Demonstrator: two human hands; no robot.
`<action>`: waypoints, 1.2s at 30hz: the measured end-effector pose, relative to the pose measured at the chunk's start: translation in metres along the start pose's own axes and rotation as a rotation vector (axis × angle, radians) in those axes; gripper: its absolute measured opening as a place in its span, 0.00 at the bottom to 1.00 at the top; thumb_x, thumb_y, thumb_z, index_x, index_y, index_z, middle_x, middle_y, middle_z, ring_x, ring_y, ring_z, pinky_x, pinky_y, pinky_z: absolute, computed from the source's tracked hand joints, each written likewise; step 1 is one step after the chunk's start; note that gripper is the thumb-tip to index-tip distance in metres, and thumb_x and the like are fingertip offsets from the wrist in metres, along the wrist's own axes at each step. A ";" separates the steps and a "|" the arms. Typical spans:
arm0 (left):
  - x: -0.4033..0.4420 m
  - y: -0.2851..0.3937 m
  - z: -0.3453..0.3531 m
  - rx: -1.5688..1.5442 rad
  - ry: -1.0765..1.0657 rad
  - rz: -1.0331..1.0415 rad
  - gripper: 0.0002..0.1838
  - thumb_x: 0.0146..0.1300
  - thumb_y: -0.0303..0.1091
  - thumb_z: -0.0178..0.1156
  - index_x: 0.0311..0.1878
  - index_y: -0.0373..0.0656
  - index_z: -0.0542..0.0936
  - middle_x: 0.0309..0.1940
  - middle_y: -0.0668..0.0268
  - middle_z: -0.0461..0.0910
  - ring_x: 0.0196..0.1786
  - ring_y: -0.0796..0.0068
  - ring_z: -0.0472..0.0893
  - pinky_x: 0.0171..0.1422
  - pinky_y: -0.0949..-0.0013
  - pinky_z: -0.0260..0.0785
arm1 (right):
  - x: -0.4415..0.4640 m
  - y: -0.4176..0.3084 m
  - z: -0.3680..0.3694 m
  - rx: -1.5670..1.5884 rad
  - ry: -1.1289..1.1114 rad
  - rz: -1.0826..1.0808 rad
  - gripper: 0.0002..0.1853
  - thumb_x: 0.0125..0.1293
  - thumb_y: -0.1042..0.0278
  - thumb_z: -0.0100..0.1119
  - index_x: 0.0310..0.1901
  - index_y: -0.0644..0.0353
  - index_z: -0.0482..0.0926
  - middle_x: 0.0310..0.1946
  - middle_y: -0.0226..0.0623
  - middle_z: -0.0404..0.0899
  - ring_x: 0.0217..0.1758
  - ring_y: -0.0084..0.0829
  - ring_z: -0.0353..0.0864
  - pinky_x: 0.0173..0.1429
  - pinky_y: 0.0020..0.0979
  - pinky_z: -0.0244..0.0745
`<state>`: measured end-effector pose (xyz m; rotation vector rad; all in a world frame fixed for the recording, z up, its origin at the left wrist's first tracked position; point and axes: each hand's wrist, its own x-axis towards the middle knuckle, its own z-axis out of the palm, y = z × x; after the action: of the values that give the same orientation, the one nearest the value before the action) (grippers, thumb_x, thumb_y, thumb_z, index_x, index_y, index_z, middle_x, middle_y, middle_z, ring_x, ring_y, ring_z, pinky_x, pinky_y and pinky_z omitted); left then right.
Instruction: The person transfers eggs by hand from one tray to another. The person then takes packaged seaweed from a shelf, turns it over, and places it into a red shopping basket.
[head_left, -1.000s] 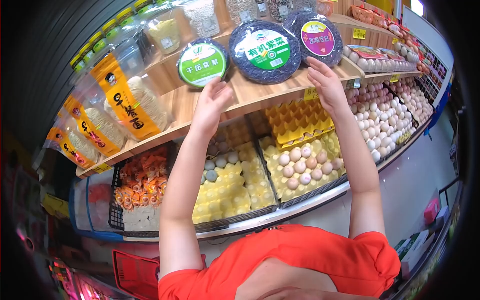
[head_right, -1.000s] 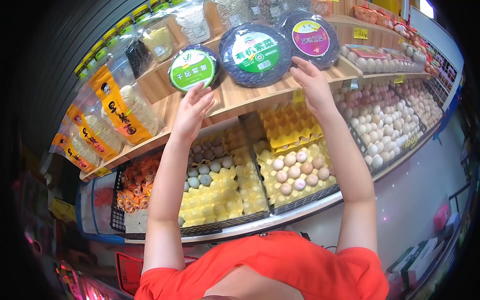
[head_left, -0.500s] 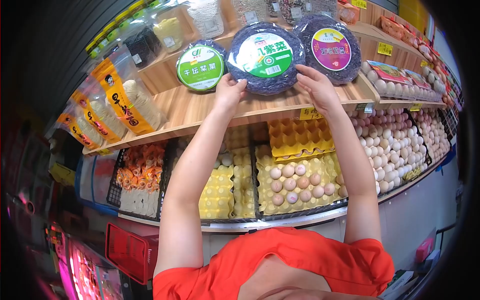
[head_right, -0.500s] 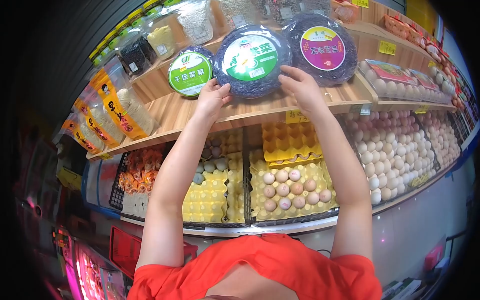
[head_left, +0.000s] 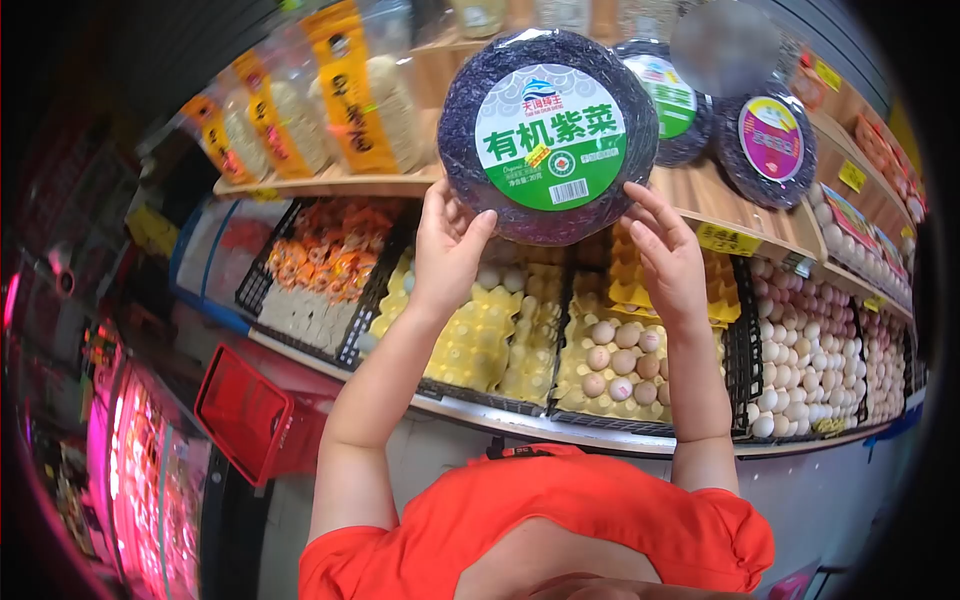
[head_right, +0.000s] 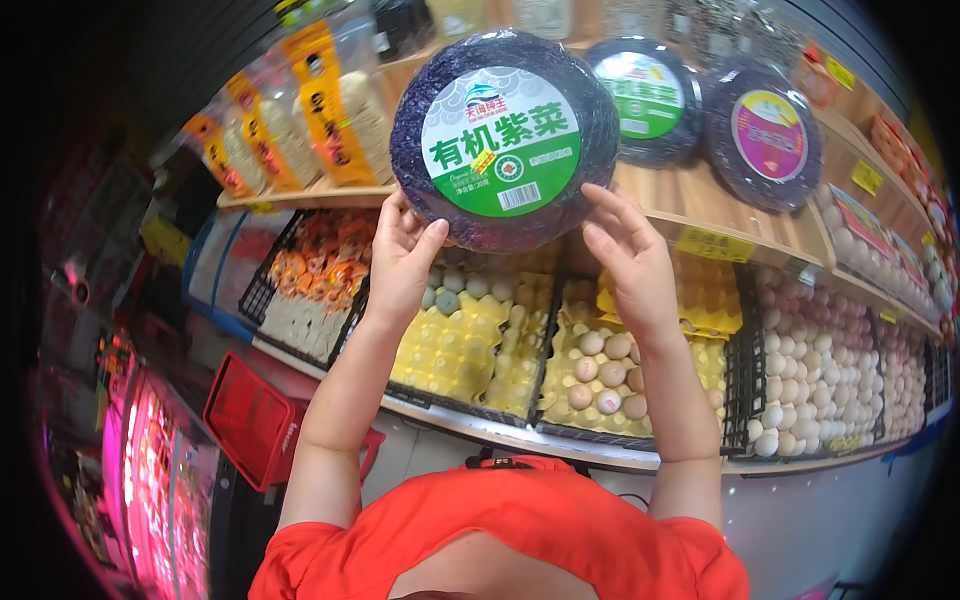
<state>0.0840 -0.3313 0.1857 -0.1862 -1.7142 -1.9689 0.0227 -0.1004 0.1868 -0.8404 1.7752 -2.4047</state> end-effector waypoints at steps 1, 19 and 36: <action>-0.012 0.004 -0.016 -0.014 0.048 0.012 0.27 0.60 0.20 0.54 0.61 0.36 0.57 0.51 0.61 0.72 0.52 0.77 0.72 0.56 0.72 0.65 | -0.003 0.005 0.015 0.004 -0.035 0.016 0.22 0.61 0.69 0.57 0.57 0.63 0.71 0.64 0.38 0.57 0.60 0.29 0.66 0.62 0.29 0.61; -0.310 0.082 -0.317 0.212 0.717 0.138 0.27 0.61 0.19 0.53 0.63 0.36 0.57 0.51 0.62 0.72 0.55 0.75 0.72 0.60 0.71 0.63 | -0.135 0.127 0.364 0.166 -0.692 0.276 0.21 0.61 0.74 0.57 0.58 0.62 0.70 0.65 0.37 0.55 0.63 0.34 0.64 0.65 0.34 0.60; -0.424 0.051 -0.450 0.364 1.216 0.019 0.26 0.62 0.18 0.50 0.63 0.36 0.57 0.50 0.61 0.73 0.50 0.76 0.74 0.49 0.73 0.71 | -0.167 0.251 0.557 0.125 -1.154 0.348 0.21 0.60 0.74 0.56 0.56 0.61 0.71 0.64 0.43 0.57 0.59 0.34 0.69 0.63 0.33 0.63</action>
<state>0.5737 -0.6417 -0.0365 0.9225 -1.1309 -1.1991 0.3399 -0.6187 0.0067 -1.3437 1.1253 -1.2760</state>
